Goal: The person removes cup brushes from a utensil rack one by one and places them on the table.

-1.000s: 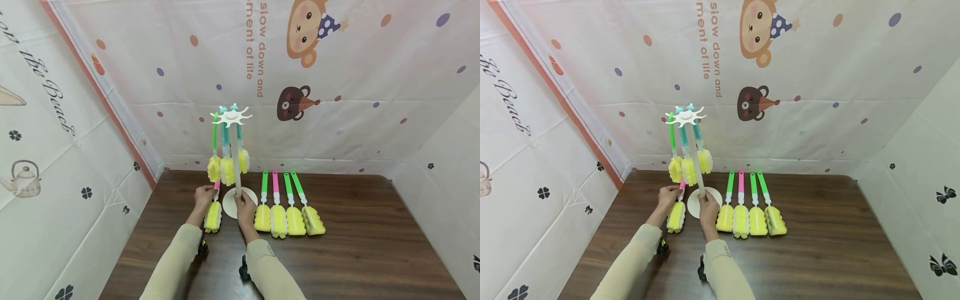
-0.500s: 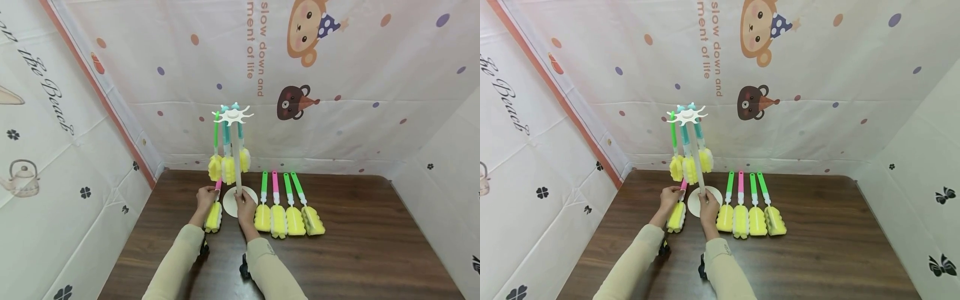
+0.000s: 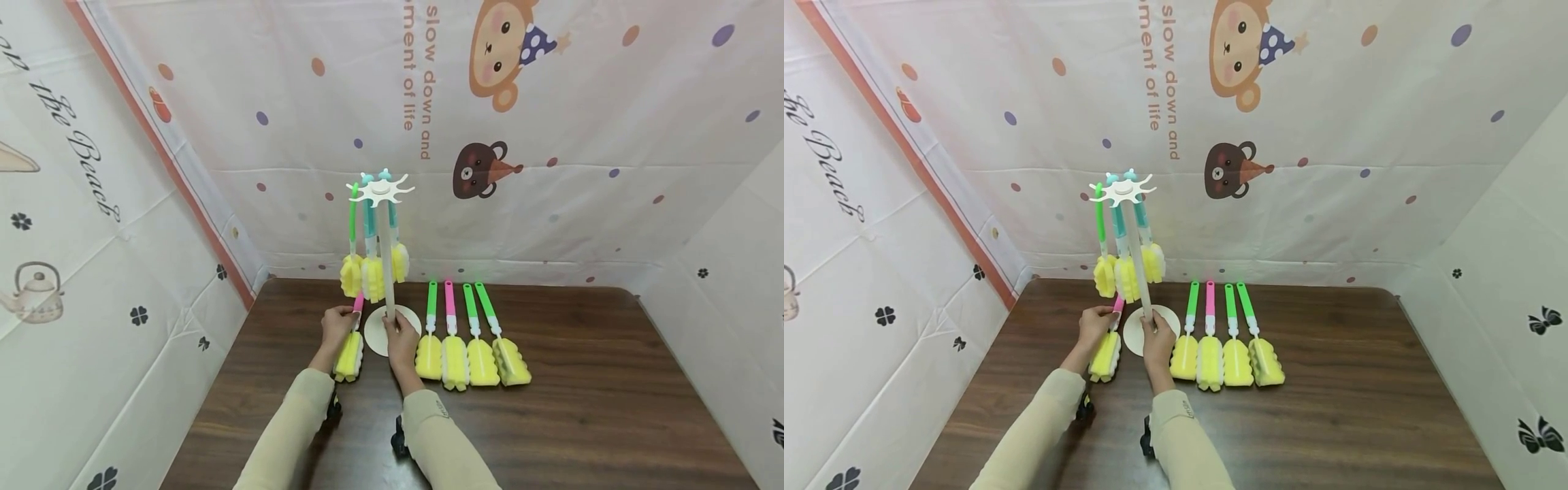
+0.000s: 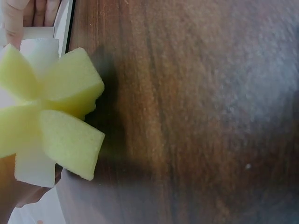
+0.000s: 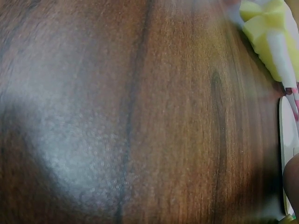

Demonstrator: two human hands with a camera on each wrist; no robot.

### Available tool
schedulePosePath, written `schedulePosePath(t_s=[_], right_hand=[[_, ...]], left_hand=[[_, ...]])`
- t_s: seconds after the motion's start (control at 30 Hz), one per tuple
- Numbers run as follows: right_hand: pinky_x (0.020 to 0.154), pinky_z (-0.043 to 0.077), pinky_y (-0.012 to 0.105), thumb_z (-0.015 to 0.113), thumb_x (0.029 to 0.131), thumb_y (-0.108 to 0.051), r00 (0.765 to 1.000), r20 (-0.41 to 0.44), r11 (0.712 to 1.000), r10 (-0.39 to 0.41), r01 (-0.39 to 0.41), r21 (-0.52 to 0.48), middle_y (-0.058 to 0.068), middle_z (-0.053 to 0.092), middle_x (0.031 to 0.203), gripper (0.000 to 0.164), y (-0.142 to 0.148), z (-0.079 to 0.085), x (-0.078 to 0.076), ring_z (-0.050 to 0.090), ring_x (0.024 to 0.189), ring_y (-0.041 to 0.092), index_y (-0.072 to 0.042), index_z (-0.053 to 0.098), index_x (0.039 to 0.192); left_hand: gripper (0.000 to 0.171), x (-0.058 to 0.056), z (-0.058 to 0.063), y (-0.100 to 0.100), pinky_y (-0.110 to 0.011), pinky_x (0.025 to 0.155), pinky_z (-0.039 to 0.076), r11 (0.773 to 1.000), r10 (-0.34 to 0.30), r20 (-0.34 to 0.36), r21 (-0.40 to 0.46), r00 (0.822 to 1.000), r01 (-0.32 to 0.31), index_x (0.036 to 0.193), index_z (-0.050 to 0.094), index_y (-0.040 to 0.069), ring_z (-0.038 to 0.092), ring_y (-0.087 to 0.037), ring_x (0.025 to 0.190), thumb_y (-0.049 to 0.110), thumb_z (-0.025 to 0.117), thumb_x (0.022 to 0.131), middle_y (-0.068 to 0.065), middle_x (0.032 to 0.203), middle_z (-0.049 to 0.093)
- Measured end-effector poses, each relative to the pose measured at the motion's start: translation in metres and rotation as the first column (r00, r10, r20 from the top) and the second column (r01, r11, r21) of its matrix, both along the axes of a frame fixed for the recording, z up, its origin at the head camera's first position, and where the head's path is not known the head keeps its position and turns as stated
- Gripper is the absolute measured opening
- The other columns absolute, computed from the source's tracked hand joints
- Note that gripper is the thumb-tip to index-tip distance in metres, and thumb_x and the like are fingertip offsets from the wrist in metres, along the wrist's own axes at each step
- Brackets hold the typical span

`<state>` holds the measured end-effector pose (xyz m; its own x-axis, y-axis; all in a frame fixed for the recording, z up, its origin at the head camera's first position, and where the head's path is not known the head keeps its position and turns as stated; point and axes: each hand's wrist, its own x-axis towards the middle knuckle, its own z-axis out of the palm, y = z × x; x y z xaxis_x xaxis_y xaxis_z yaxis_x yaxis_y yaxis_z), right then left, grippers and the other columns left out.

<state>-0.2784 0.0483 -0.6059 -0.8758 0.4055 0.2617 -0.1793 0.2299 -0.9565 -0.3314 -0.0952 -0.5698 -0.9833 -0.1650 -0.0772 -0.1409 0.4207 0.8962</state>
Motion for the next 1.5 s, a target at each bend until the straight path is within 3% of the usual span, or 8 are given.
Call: schedulePosePath(t_s=[0.33,0.53,0.77,0.87,1.03,1.17,1.3,1.5], right_hand=[[0.073,0.056,0.039,0.071,0.097,-0.014,1.0,0.014,1.0,-0.013,0.012,0.028,0.009,0.076,0.098,0.021,0.001,0.0,-0.002,0.072,0.09,0.025,-0.007,0.076,0.117],[0.073,0.056,0.039,0.071,0.097,-0.015,1.0,0.027,1.0,-0.011,0.011,0.024,0.009,0.076,0.098,0.021,0.001,0.002,-0.001,0.071,0.09,0.025,-0.007,0.076,0.116],[0.081,0.059,0.044,0.072,0.096,-0.014,1.0,0.025,1.0,-0.008,0.008,0.009,0.01,0.077,0.105,0.025,0.0,0.005,0.0,0.072,0.099,0.027,-0.006,0.075,0.119],[0.08,0.059,0.044,0.072,0.096,-0.014,1.0,0.028,1.0,-0.01,0.01,0.015,0.009,0.077,0.104,0.024,-0.001,0.005,0.001,0.072,0.098,0.027,-0.006,0.075,0.119],[0.079,0.058,0.044,0.072,0.096,-0.014,0.999,0.036,1.0,-0.011,0.011,0.018,0.009,0.077,0.102,0.024,-0.001,0.006,0.001,0.072,0.096,0.027,-0.007,0.075,0.118],[0.079,0.058,0.044,0.072,0.096,-0.013,0.999,0.041,1.0,-0.011,0.01,0.015,0.009,0.077,0.103,0.024,0.0,0.006,0.001,0.072,0.097,0.027,-0.007,0.075,0.118],[0.081,0.058,0.046,0.072,0.096,-0.013,0.999,0.048,1.0,-0.005,0.005,0.006,0.009,0.077,0.105,0.024,0.0,0.007,0.001,0.072,0.1,0.028,-0.008,0.075,0.119],[0.079,0.059,0.044,0.072,0.096,-0.014,0.999,0.052,1.0,0.005,-0.005,-0.01,0.009,0.077,0.104,0.024,0.0,0.006,0.001,0.073,0.096,0.027,-0.009,0.075,0.119]], left_hand=[[0.03,0.0,-0.002,-0.002,-0.034,0.082,0.058,0.998,0.005,-0.042,0.06,0.999,-0.002,0.123,0.068,-0.004,0.069,-0.032,0.102,0.011,0.069,0.097,-0.021,0.116,0.071],[0.029,0.003,0.007,-0.009,-0.04,0.089,0.056,0.994,0.038,-0.099,0.109,0.994,-0.027,0.126,0.066,-0.003,0.066,-0.034,0.111,0.009,0.064,0.1,-0.021,0.121,0.069],[0.025,0.003,0.031,-0.02,-0.033,0.084,0.051,0.984,0.053,-0.157,0.176,0.986,-0.025,0.124,0.069,0.005,0.062,-0.026,0.11,0.012,0.062,0.101,-0.015,0.123,0.069],[0.026,0.001,0.044,-0.024,-0.034,0.088,0.051,0.975,0.046,-0.198,0.224,0.979,-0.001,0.126,0.069,0.005,0.06,-0.024,0.112,0.014,0.058,0.104,-0.014,0.125,0.067],[0.028,0.0,0.071,-0.025,-0.046,0.1,0.05,0.947,0.034,-0.323,0.312,0.946,0.072,0.127,0.066,0.0,0.06,-0.031,0.118,0.013,0.055,0.105,-0.017,0.127,0.066],[0.028,0.002,0.09,-0.021,-0.045,0.099,0.05,0.95,0.012,-0.398,0.291,0.917,0.114,0.127,0.068,0.002,0.061,-0.029,0.119,0.015,0.055,0.105,-0.013,0.126,0.068],[0.028,0.006,0.106,-0.015,-0.046,0.101,0.05,0.952,-0.012,-0.449,0.268,0.894,0.147,0.128,0.069,0.007,0.063,-0.027,0.12,0.016,0.056,0.105,-0.01,0.125,0.07],[0.033,0.01,0.127,-0.006,-0.042,0.102,0.051,0.937,-0.058,-0.487,0.276,0.872,0.216,0.136,0.063,0.006,0.061,-0.028,0.124,0.014,0.055,0.106,-0.02,0.133,0.064]])
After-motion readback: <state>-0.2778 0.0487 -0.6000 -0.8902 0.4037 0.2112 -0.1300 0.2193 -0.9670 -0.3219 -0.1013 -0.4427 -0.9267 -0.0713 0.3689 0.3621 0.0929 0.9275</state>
